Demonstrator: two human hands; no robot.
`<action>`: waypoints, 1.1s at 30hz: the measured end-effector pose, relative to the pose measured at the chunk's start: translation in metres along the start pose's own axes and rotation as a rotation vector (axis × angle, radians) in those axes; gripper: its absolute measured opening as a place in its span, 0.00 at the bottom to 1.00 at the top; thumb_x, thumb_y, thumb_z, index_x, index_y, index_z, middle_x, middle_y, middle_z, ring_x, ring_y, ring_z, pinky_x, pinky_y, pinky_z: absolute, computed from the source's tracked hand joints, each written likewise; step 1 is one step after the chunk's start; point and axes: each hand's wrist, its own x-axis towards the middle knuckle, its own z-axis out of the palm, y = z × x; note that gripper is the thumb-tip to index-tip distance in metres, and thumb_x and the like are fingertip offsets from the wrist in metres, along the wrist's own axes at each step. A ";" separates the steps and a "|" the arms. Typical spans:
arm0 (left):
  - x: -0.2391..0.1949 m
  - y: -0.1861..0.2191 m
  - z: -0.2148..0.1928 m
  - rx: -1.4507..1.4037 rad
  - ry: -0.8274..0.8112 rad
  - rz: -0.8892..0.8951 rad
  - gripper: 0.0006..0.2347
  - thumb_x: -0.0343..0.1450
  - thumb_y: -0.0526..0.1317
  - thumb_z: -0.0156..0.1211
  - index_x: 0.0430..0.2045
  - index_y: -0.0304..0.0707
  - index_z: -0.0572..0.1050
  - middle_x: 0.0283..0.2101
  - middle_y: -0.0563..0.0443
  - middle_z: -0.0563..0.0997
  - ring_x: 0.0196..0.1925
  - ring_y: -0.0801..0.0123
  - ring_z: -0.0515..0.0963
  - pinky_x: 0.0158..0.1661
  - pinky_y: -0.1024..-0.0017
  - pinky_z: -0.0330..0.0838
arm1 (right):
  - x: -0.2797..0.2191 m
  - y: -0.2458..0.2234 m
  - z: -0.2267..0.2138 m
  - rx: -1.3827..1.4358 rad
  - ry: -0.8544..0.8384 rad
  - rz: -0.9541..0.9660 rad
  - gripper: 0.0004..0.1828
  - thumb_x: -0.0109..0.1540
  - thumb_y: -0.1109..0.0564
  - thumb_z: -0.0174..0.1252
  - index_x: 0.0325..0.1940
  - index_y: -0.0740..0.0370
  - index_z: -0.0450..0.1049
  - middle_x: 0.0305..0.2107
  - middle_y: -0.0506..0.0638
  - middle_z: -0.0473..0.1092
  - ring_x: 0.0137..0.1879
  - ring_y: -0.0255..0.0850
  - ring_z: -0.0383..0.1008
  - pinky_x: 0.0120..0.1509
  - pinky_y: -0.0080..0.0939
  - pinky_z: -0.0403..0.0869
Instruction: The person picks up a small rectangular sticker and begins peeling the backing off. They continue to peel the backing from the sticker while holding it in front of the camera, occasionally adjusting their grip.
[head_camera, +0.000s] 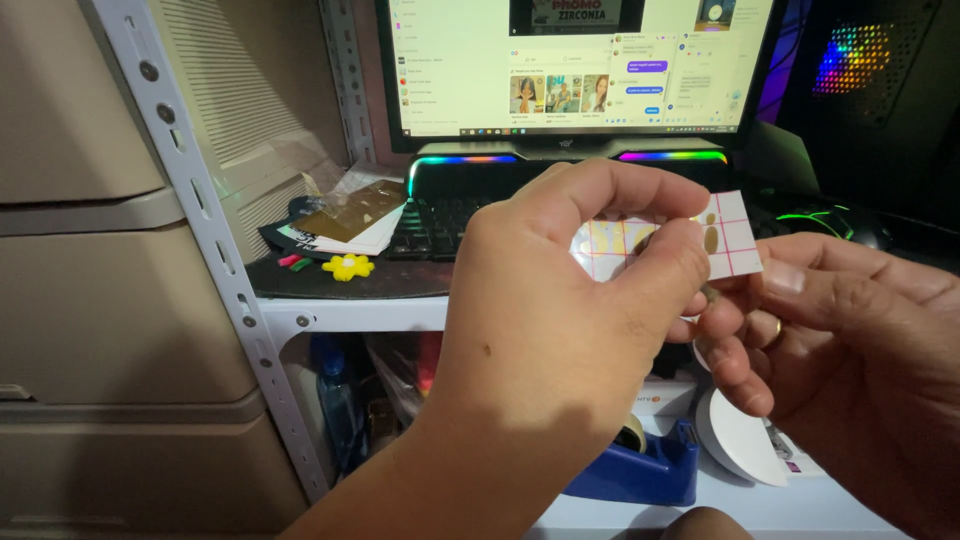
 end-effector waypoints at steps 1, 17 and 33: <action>0.000 0.001 0.000 0.000 0.000 0.000 0.06 0.66 0.37 0.62 0.31 0.44 0.85 0.39 0.57 0.88 0.23 0.71 0.87 0.31 0.79 0.85 | 0.000 0.000 0.000 0.000 0.000 0.000 0.12 0.65 0.61 0.53 0.43 0.78 0.74 0.27 0.69 0.73 0.27 0.52 0.70 0.24 0.45 0.63; 0.005 -0.024 0.000 0.164 0.072 0.342 0.06 0.65 0.41 0.60 0.29 0.53 0.84 0.37 0.66 0.86 0.40 0.82 0.85 0.39 0.81 0.78 | -0.002 0.000 0.002 -0.013 0.035 -0.020 0.12 0.66 0.63 0.52 0.44 0.80 0.75 0.25 0.68 0.70 0.26 0.53 0.70 0.23 0.45 0.63; 0.004 -0.030 -0.001 0.179 0.087 0.450 0.05 0.66 0.40 0.60 0.29 0.53 0.83 0.37 0.65 0.85 0.45 0.79 0.84 0.47 0.79 0.73 | -0.004 -0.006 0.008 -0.058 0.069 -0.001 0.15 0.66 0.65 0.49 0.47 0.82 0.76 0.26 0.71 0.71 0.26 0.55 0.68 0.23 0.48 0.61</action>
